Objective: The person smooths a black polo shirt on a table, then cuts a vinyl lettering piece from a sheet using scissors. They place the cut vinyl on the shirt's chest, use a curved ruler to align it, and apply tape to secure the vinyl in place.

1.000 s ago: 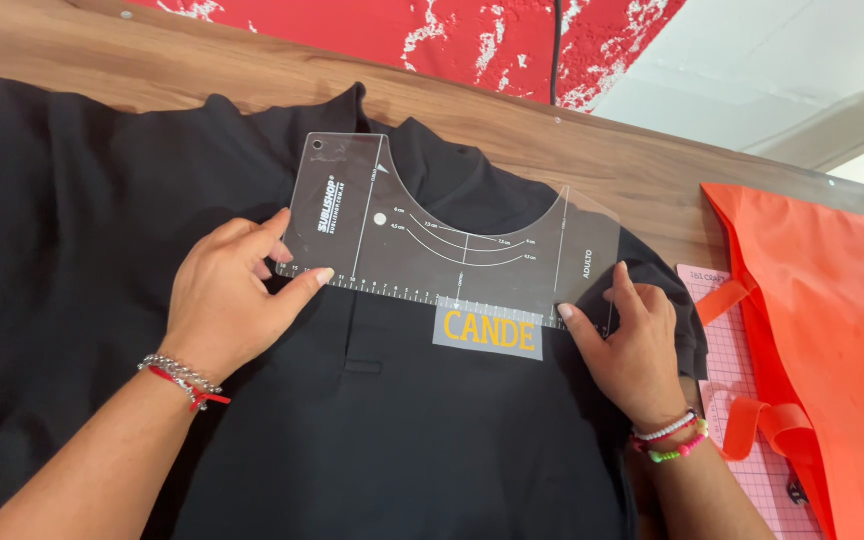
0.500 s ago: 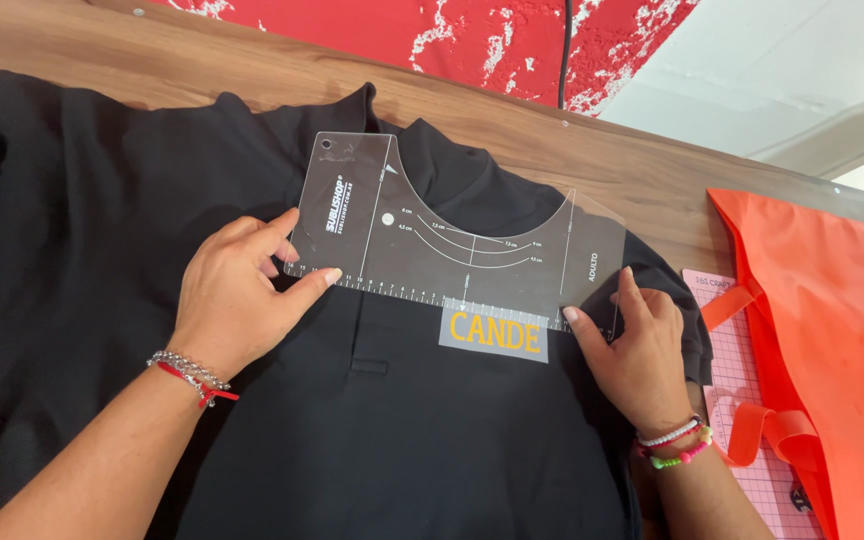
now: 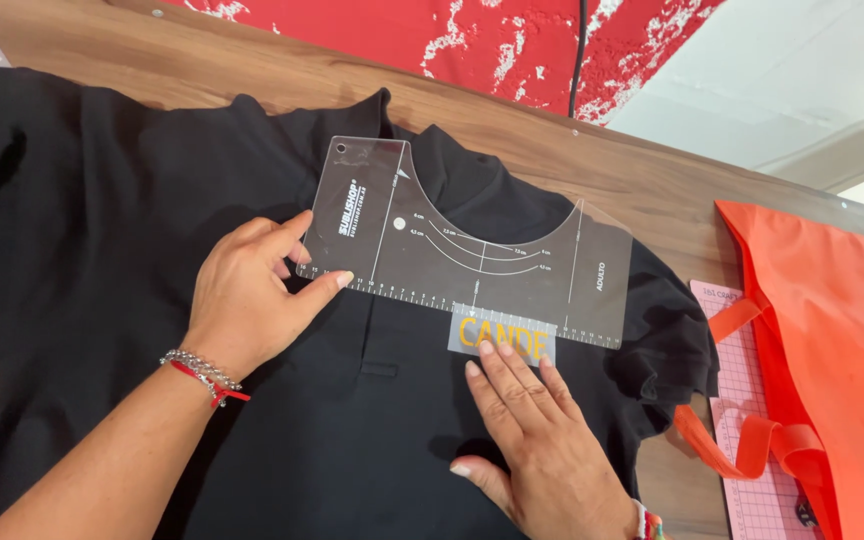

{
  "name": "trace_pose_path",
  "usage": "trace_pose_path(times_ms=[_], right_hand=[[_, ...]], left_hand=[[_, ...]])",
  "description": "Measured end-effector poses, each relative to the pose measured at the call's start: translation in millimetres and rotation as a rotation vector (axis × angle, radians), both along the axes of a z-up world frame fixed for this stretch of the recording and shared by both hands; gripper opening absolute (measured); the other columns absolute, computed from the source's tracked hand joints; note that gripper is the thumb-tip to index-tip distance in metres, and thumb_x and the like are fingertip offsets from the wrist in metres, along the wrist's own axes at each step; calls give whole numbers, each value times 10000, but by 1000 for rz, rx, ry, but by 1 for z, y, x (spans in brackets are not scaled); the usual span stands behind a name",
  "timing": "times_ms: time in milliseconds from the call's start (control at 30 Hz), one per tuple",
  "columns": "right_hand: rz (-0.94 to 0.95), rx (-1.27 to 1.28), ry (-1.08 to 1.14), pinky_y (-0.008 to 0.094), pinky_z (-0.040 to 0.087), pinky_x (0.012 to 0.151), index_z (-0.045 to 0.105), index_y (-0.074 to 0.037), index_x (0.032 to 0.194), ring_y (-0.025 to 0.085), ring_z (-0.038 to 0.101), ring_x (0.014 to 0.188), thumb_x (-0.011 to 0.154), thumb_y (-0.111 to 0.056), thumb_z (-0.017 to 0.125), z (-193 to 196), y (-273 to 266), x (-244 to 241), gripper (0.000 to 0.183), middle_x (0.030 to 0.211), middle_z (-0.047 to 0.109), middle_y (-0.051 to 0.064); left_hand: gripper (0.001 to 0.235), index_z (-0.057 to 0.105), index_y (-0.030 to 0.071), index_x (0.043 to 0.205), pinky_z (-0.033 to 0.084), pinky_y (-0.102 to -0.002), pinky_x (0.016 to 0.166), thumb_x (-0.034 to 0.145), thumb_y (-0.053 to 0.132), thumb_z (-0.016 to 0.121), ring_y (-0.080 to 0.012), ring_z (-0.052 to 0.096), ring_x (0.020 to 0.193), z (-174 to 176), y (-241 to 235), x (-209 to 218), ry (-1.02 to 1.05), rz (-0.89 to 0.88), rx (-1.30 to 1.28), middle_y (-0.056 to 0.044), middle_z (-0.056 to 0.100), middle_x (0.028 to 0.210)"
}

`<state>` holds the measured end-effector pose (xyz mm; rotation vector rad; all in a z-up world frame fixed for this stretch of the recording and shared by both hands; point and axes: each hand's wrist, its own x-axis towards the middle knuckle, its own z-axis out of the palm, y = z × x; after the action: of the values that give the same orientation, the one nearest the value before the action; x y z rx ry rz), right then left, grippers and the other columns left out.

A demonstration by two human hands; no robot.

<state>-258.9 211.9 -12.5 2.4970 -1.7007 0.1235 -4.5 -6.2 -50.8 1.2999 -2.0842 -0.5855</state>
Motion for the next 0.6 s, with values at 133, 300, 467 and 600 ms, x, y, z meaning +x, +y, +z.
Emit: trace_pose_path(times_ms=[133,300,467,600], right_hand=[[-10,34,-21,503,237,1233,385,-20,1548,335,336,1526,997,-647,488,-4,-2,-2,841,1653,340,188],[-8,36,-31,487,250,1237,353,-11,1561,337,308,1543,992,-633,514,-4,-3,0,858,1665,310,198],[-8,37,-21,481,249,1239,345,-11,1565,338,304,1544,994,-636,510,-6,-2,-1,863,1666,308,195],[-18,42,-18,483,248,1236,350,-18,1565,328,312,1540,990,-636,519,-6,-2,-2,861,1667,317,180]], left_hand=[[629,722,147,1315,527,-371,743,779,461,816,-171,605,696,1,1,0,15,-1,-6,71,619,868],[626,720,160,1318,528,-369,702,775,455,822,-170,603,698,3,1,-1,10,0,2,72,615,864],[650,708,142,1336,529,-368,724,782,465,809,-169,606,706,3,1,0,15,1,8,74,631,881],[642,711,148,1331,528,-375,682,780,462,814,-173,605,693,4,0,-1,10,-1,13,69,635,882]])
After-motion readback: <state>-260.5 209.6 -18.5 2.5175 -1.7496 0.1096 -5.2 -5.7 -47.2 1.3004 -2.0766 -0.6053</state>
